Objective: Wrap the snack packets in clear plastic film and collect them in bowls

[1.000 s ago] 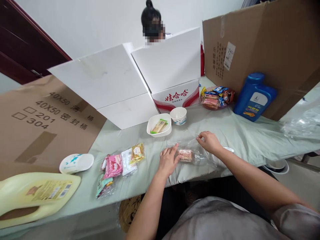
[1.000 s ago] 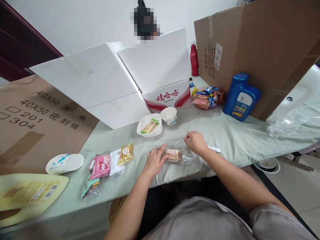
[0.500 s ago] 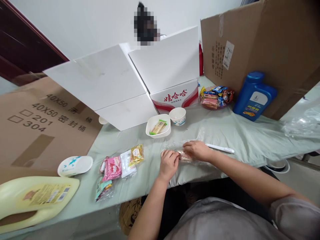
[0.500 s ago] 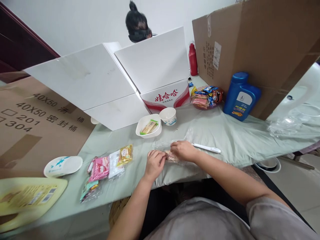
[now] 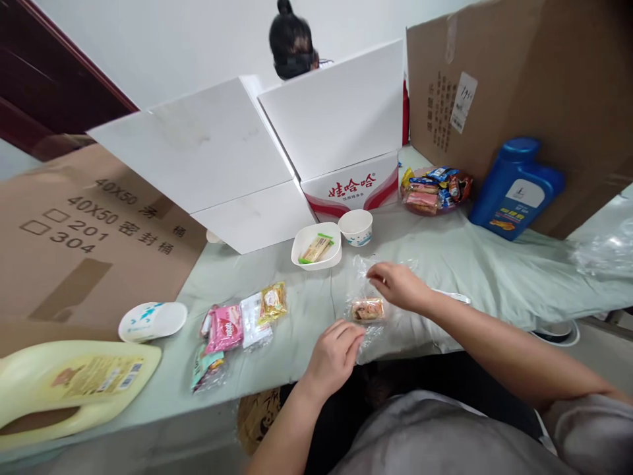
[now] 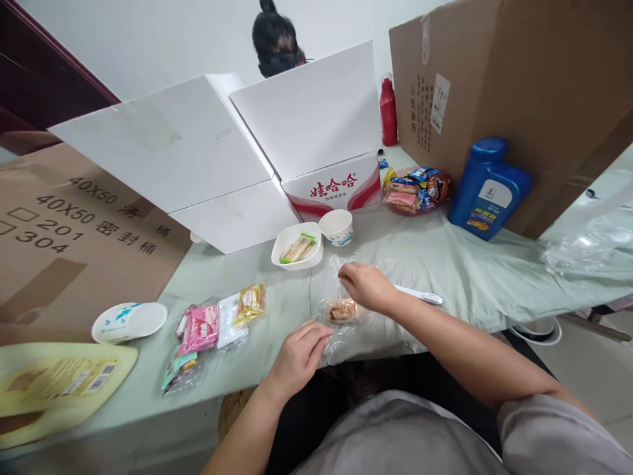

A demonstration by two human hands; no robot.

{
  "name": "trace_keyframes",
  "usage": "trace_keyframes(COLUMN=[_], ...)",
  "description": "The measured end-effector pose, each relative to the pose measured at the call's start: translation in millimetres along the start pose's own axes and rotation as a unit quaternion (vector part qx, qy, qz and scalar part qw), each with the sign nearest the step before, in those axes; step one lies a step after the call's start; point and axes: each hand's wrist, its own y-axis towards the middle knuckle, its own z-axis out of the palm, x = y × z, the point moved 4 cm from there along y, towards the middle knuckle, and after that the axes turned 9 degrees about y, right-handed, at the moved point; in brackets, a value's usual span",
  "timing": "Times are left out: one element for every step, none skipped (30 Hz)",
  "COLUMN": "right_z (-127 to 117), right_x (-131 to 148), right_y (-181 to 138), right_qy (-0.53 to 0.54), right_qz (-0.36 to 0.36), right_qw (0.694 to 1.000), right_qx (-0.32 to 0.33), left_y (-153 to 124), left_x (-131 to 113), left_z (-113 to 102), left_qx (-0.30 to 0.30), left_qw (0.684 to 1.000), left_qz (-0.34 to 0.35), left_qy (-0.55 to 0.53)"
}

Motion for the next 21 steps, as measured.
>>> trace_keyframes(right_z=[6,12,17,19,21,22,23,24,25,26,27,28,29,30,31,31,31,31,31,31,31], right_x=[7,11,12,10,7,3,-2,-6,-11,-15,-19,-22,-24,-26,-27,-28,-28,-29,-29,-30,-30], right_y=[-5,-10,-15,-20,-25,-30,-34,-38,-42,-45,-47,-48,-49,-49,-48,-48,-47,-47,-47,-48,-48], right_qy=[-0.022,-0.055,-0.094,-0.13,-0.158,-0.176,-0.187,-0.194,-0.2,-0.205,-0.206,-0.204,-0.2,-0.194,-0.186,-0.18,-0.174,-0.169,-0.165,-0.161,-0.159], right_qz=[0.0,0.011,0.028,0.048,0.064,0.072,0.075,0.075,0.074,0.076,0.082,0.092,0.102,0.109,0.115,0.117,0.118,0.118,0.118,0.116,0.115], right_qw=[0.998,0.991,0.982,0.972,0.965,0.959,0.956,0.955,0.954,0.952,0.952,0.952,0.951,0.952,0.952,0.952,0.953,0.954,0.955,0.956,0.957], right_qx=[0.061,0.118,0.16,0.187,0.202,0.208,0.211,0.212,0.213,0.212,0.211,0.211,0.211,0.212,0.215,0.217,0.218,0.218,0.216,0.215,0.213], left_y=[10,19,28,36,41,44,45,44,42,38,34,30,26,22,19,17,16,17,20,25,33], left_x=[1,4,7,10,14,18,22,25,27,29,31,35,39,46,54,63,74,86,98,111,123], left_z=[4,9,16,23,29,35,40,44,46,47,46,45,43,41,39,36,32,28,22,15,6], left_qx=[-0.009,-0.014,-0.014,-0.009,0.0,0.013,0.027,0.039,0.047,0.051,0.049,0.041,0.027,0.011,-0.006,-0.024,-0.048,-0.072,-0.097,-0.122,-0.146], left_qw=[1.0,1.0,1.0,1.0,0.999,0.998,0.996,0.995,0.994,0.994,0.995,0.995,0.993,0.988,0.977,0.961,0.94,0.917,0.894,0.876,0.865], left_qz=[0.002,0.002,0.0,-0.005,-0.014,-0.026,-0.038,-0.051,-0.061,-0.069,-0.079,-0.093,-0.115,-0.145,-0.179,-0.215,-0.249,-0.278,-0.303,-0.323,-0.337], left_qy=[-0.005,0.001,0.012,0.028,0.045,0.06,0.072,0.077,0.076,0.065,0.046,0.02,-0.015,-0.058,-0.112,-0.17,-0.227,-0.278,-0.315,-0.337,-0.343])
